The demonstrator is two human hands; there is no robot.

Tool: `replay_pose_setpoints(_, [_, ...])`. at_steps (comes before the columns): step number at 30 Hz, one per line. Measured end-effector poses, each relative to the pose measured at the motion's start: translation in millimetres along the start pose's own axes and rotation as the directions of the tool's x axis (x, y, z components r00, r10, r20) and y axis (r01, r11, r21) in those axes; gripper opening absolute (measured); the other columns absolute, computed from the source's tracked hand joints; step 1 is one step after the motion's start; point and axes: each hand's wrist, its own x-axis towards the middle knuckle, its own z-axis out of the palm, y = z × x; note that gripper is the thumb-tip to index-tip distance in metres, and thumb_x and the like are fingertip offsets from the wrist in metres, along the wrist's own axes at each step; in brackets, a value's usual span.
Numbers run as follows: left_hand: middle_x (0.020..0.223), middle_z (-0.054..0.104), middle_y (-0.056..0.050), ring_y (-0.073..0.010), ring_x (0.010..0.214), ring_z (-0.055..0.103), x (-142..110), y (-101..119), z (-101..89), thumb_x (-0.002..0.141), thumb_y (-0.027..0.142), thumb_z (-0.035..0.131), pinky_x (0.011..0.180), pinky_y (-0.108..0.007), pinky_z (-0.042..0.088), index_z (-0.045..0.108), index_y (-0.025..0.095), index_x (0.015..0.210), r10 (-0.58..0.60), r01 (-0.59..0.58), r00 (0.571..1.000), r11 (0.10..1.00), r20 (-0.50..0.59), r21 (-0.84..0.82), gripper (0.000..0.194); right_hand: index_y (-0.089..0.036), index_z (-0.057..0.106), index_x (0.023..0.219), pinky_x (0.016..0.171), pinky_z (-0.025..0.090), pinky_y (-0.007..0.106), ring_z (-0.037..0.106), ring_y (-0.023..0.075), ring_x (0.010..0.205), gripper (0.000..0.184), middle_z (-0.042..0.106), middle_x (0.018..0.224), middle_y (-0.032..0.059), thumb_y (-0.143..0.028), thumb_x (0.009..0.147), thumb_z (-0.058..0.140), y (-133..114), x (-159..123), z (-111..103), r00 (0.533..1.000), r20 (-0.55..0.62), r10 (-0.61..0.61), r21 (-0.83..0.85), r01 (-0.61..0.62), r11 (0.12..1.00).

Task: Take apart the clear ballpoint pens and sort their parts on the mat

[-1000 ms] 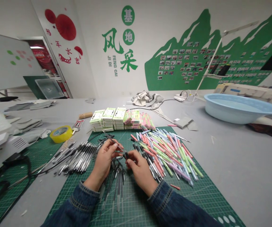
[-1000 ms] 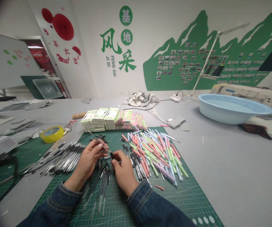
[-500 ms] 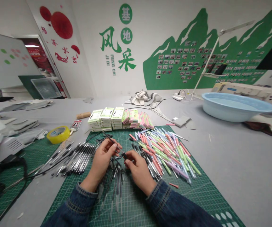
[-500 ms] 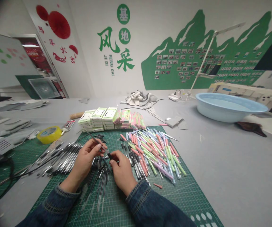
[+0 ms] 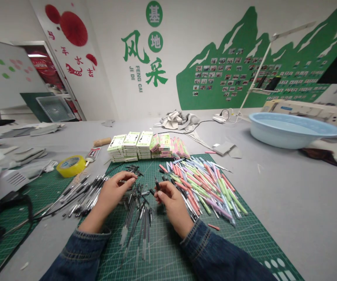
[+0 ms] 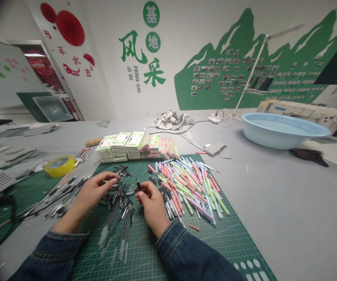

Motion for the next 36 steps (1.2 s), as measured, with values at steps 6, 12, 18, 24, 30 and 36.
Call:
replay_pose_setpoints(6, [0.087, 0.068, -0.003, -0.0207, 0.084, 0.060, -2, -26, -8.5, 0.076, 0.032, 0.056, 0.076, -0.030, 0.044, 0.070, 0.024, 0.082, 0.029, -0.108, 0.979, 0.913, 0.200, 0.393, 0.017, -0.019, 0.056, 0.088, 0.061, 0.042, 0.027, 0.053, 0.0145, 0.066, 0.011, 0.059, 0.074, 0.0000, -0.019, 0.077, 0.054, -4, 0, 1, 1.000, -0.025, 0.016, -0.005, -0.016, 1.000])
replay_pose_setpoints(12, [0.086, 0.067, -0.003, -0.0200, 0.081, 0.059, -4, -25, -12.0, 0.076, 0.028, 0.055, 0.074, -0.029, 0.041, 0.070, 0.025, 0.082, 0.004, -0.130, 0.965, 0.874, 0.261, 0.468, 0.016, -0.019, 0.056, 0.088, 0.062, 0.042, 0.027, 0.053, 0.0148, 0.066, 0.011, 0.059, 0.074, -0.0001, -0.020, 0.077, 0.054, -3, 0, 1, 0.999, -0.038, 0.023, -0.014, -0.024, 1.000])
replay_pose_setpoints(18, [0.079, 0.066, -0.001, -0.0180, 0.073, 0.058, -12, -5, -0.7, 0.073, 0.027, 0.058, 0.065, -0.025, 0.040, 0.070, 0.026, 0.081, 0.016, -0.171, 0.910, 0.924, 0.414, 0.341, 0.015, -0.019, 0.057, 0.087, 0.061, 0.043, 0.027, 0.053, 0.0148, 0.065, 0.010, 0.059, 0.073, -0.0004, -0.021, 0.078, 0.054, -2, 0, 0, 0.999, -0.041, 0.020, -0.034, -0.022, 0.999])
replay_pose_setpoints(24, [0.083, 0.066, -0.002, -0.0205, 0.081, 0.059, -13, -4, 4.6, 0.071, 0.021, 0.055, 0.073, -0.028, 0.041, 0.070, 0.026, 0.079, 0.013, -0.184, 0.907, 0.912, 0.421, 0.367, 0.018, -0.019, 0.057, 0.088, 0.061, 0.043, 0.026, 0.054, 0.0147, 0.066, 0.010, 0.059, 0.073, -0.0003, -0.021, 0.078, 0.053, 0, 1, -1, 0.999, -0.045, 0.015, -0.044, -0.017, 0.999])
replay_pose_setpoints(30, [0.087, 0.068, -0.004, -0.0226, 0.084, 0.059, -7, -17, -4.9, 0.074, 0.025, 0.055, 0.076, -0.032, 0.042, 0.069, 0.026, 0.080, 0.010, -0.132, 0.961, 0.894, 0.275, 0.429, 0.016, -0.019, 0.057, 0.088, 0.061, 0.044, 0.027, 0.055, 0.0149, 0.066, 0.011, 0.060, 0.074, -0.0001, -0.022, 0.078, 0.055, 3, 0, -1, 0.999, -0.046, 0.023, -0.050, -0.025, 0.998])
replay_pose_setpoints(36, [0.091, 0.069, -0.006, -0.0242, 0.085, 0.060, -2, -34, -22.3, 0.076, 0.026, 0.051, 0.076, -0.034, 0.042, 0.068, 0.023, 0.084, -0.096, 0.048, 0.994, 0.801, 0.048, 0.596, 0.020, -0.019, 0.057, 0.088, 0.060, 0.043, 0.026, 0.054, 0.0148, 0.066, 0.011, 0.060, 0.074, 0.0001, -0.021, 0.078, 0.055, 4, 1, -1, 0.999, -0.046, 0.026, -0.047, -0.028, 0.999])
